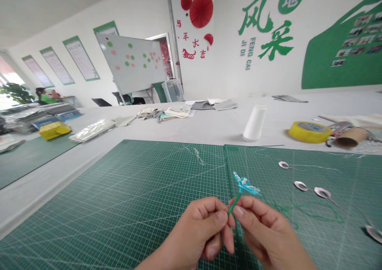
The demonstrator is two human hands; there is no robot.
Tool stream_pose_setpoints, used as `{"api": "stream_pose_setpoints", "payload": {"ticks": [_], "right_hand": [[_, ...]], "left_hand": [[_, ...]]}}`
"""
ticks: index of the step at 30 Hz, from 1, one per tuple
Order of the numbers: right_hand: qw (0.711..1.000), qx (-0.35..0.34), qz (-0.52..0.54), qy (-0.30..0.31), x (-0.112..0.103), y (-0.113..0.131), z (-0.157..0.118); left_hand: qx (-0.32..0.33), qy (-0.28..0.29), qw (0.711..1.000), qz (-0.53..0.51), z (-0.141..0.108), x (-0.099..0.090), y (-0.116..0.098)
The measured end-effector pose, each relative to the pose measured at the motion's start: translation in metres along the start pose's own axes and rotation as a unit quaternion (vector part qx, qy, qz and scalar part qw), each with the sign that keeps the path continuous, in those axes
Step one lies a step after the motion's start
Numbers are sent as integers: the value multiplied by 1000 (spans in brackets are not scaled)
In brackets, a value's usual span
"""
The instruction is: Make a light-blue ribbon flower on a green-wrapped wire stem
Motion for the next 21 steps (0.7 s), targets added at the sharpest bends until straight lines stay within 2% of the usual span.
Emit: {"api": "stream_pose_setpoints", "payload": {"ticks": [7, 16, 21], "right_hand": [[1000, -5, 2, -6, -2, 1, 0], [1000, 2, -3, 18, 0, -3, -2], [1000, -7, -11, 3, -1, 0, -2]], "left_hand": [[-8, 20, 999, -29, -1, 2, 2], [-19, 45, 997, -60, -1, 8, 3], [-20, 25, 999, -11, -1, 5, 4]]}}
Point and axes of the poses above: each hand's wrist, its own z-axis towards the middle knuckle, its own x-axis out of the palm, y = z × x, the point moved 9 cm from there along z, towards the middle knuckle, and after that the axes turned 5 degrees about z, right-handed, at the moved point
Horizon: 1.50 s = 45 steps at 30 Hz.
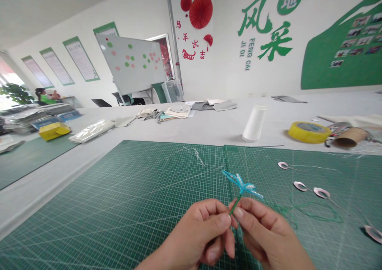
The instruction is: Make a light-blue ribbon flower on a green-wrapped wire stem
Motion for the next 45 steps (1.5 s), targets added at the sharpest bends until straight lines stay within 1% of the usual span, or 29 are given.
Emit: {"api": "stream_pose_setpoints", "payload": {"ticks": [4, 6, 11, 17, 20, 26, 31, 37, 42, 45], "right_hand": [[1000, -3, -10, -18, -3, 0, 1], [1000, -4, -6, -27, -3, 0, 1], [999, -6, 0, -38, -3, 2, 0], [999, 6, 32, -12, 1, 2, -2], [999, 9, 51, -5, 3, 2, -3], [999, 14, 35, -20, 0, -1, -2], [998, 10, 50, -20, -1, 0, -2], [1000, 4, 20, 6, 2, 2, -2], [1000, 12, 22, 15, 2, 0, -3], [999, 10, 17, 28, 3, 0, -3]], "left_hand": [[24, -79, 992, 99, 0, -14, -4], [37, -100, 986, 127, 0, -17, -7], [27, -99, 987, 123, 1, -17, -5], [35, -101, 988, 110, 0, -17, -5], [34, -93, 989, 106, 0, -16, -5], [36, -65, 994, 75, 2, -12, -3], [37, -50, 997, 43, 1, -8, -2], [1, 2, 1000, -19, 0, -1, 1], [-44, 55, 994, -83, -4, 5, 6], [-47, 67, 993, -85, -3, 8, 8]]}}
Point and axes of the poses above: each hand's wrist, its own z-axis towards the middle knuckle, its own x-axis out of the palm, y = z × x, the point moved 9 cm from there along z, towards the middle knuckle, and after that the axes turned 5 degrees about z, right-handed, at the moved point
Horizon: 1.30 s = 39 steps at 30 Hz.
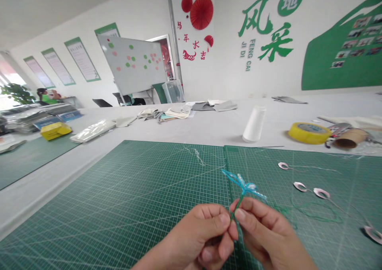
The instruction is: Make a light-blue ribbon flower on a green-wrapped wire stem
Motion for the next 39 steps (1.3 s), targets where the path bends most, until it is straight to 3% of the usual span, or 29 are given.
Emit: {"api": "stream_pose_setpoints", "payload": {"ticks": [3, 8, 11, 17, 23, 32, 39], "right_hand": [[1000, -6, -3, -3, -2, 0, 0], [998, -21, -30, -47, -8, 3, 3], [998, -25, -32, -57, -6, 5, 4], [997, -27, 9, -66, -4, 8, -1], [998, 0, 58, -33, -3, 0, -1], [997, 0, 52, -50, -4, 2, -1], [999, 11, 32, -31, -4, -1, -1]], "left_hand": [[26, -19, 999, 41, 3, -2, -1], [84, -127, 973, 176, 3, -18, -13], [90, -151, 965, 193, 2, -22, -16], [98, -131, 975, 152, 2, -19, -14], [95, -136, 977, 134, 1, -20, -13], [92, -111, 982, 123, 2, -15, -13], [80, -98, 987, 97, 2, -10, -13]]}}
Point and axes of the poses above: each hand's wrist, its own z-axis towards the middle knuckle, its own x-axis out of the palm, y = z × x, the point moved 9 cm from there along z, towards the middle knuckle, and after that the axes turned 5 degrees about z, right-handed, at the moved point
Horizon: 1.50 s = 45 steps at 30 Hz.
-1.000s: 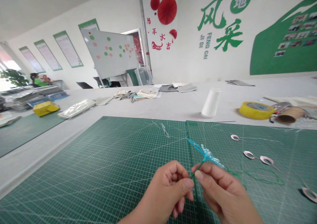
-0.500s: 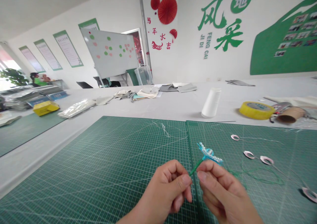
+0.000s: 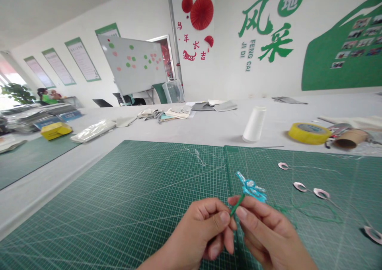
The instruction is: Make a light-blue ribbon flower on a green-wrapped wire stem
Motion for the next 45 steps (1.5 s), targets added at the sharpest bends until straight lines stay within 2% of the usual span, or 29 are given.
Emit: {"api": "stream_pose_setpoints", "payload": {"ticks": [6, 8, 11, 13, 15, 23, 33, 40, 45], "right_hand": [[1000, -20, -14, -3, 3, 4, 0], [999, -26, -13, -17, 1, 5, 0], [999, -33, -16, -35, -2, 6, 1], [999, -33, -26, -23, 0, 6, 1], [999, -31, -30, -12, 1, 6, 1], [999, -20, 35, 8, 0, 3, 1], [999, -18, 8, -27, -3, 5, -1], [1000, -17, 13, 3, 2, 4, 1], [1000, -27, 14, -7, 3, 8, -2]], "left_hand": [[-30, 50, 998, -21, -1, 8, 8], [-19, 30, 999, 11, 1, 3, 8], [10, -32, 997, 72, 2, -8, 4], [18, -62, 993, 99, 2, -13, 1], [19, -68, 991, 110, 1, -13, 0], [9, -43, 995, 85, 2, -10, 2], [11, -41, 996, 80, 1, -7, 2], [14, -21, 997, 72, 1, -3, 3], [16, -11, 998, 67, 2, -1, 3]]}}
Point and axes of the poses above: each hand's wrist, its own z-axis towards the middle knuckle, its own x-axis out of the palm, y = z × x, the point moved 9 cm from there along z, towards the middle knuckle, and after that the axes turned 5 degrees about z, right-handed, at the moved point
